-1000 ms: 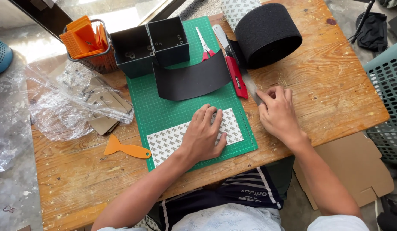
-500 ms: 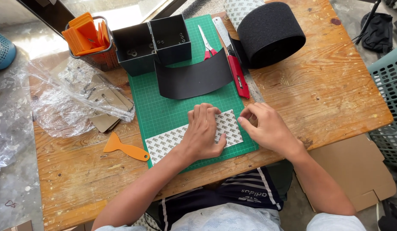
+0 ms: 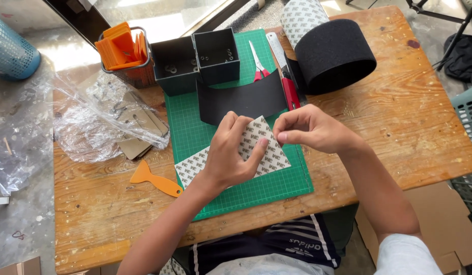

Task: The person cuts a strip of double-sided adhesive tape from a roll using scissors. They then peel the backing off the tape and apply it to a white rectangular piece of material, smoothing it down with a yellow plastic scraper. Finally, they place a black curved piece of material onto the adhesive strip and smooth it down.

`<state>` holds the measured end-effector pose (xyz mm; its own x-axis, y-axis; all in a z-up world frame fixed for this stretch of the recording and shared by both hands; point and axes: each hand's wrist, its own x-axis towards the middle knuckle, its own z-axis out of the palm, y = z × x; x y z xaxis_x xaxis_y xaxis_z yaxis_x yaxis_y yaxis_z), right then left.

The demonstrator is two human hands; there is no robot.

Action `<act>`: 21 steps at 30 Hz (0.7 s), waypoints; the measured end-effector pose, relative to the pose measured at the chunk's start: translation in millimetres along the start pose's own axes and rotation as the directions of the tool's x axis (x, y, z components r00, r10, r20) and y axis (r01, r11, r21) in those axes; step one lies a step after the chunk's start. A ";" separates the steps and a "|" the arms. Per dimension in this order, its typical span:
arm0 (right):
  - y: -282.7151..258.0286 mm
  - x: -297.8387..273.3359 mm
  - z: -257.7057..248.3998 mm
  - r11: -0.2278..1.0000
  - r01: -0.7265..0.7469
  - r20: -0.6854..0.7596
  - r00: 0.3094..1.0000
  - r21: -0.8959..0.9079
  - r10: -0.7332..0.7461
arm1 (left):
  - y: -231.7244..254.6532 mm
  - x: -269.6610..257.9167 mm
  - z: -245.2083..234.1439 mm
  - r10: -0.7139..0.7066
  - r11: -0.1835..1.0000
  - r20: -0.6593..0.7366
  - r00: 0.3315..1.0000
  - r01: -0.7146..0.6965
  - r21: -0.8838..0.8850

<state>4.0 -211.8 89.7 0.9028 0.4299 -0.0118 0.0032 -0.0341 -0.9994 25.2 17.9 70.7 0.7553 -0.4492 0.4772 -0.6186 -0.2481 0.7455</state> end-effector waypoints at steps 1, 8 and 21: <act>2.1 2.1 1.0 1.000 0.004 0.001 1.000 0.000 -0.004 | -1.0 0.2 -3.2 0.002 1.000 0.000 1.000 -0.002 0.004; 22.3 5.9 9.8 0.997 -0.018 0.092 0.996 0.079 0.011 | -9.6 -7.2 -6.8 -0.009 1.000 0.023 1.000 0.009 0.013; 45.4 0.7 18.1 0.977 -0.058 0.090 0.995 0.204 0.041 | -7.3 -14.4 -6.0 0.039 0.997 -0.018 0.999 -0.038 0.071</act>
